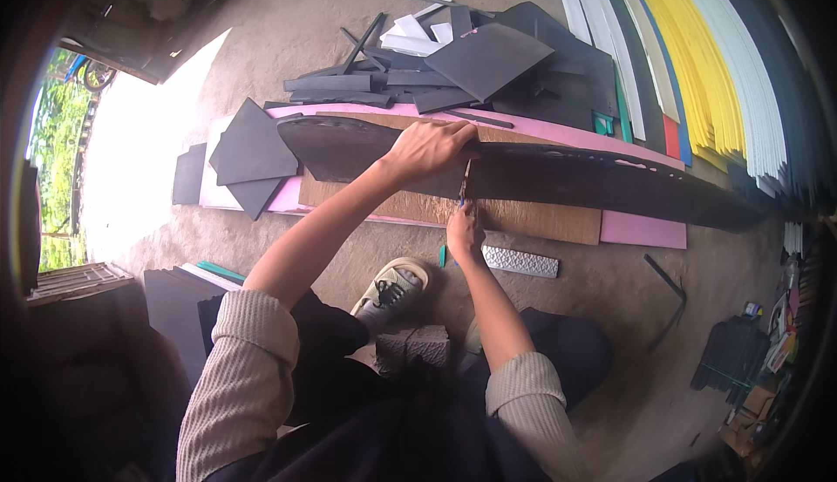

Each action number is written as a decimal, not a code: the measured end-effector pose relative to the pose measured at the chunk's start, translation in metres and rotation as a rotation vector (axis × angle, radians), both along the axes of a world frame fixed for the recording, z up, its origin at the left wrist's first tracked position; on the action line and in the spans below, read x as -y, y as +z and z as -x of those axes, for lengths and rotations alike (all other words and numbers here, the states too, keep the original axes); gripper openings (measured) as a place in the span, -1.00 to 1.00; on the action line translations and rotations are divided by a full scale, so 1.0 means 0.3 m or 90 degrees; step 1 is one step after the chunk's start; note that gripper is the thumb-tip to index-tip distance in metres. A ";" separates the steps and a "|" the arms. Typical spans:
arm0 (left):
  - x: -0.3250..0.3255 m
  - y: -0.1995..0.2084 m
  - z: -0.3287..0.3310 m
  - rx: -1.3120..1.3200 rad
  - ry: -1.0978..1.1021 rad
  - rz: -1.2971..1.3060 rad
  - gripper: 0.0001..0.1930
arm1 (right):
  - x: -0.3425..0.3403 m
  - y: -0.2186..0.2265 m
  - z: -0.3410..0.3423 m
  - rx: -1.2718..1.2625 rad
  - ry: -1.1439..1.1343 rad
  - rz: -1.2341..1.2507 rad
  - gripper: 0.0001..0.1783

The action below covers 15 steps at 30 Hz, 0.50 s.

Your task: The person sits on the floor and uses a utility knife to cut black foam sheets into smaller rectangular pieces. They repeatedly align, score, and separate the foam, stacking the cut pieces and discarding offcuts.

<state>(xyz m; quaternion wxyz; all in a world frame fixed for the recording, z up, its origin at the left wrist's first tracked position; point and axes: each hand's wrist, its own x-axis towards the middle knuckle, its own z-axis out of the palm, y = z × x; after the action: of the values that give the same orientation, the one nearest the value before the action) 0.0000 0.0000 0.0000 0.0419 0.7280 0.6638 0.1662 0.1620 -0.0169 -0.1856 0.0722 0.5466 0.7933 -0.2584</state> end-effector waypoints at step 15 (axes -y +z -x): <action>0.020 0.299 0.222 -0.010 0.195 -0.072 -0.54 | -0.266 0.431 -0.104 0.000 0.178 -0.050 -0.64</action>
<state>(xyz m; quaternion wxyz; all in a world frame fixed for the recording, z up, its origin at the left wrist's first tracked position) -0.0666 -0.0061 0.0897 -0.0306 0.6205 0.7571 0.2022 0.1933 0.0629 -0.0565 0.0860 0.4334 0.8711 -0.2144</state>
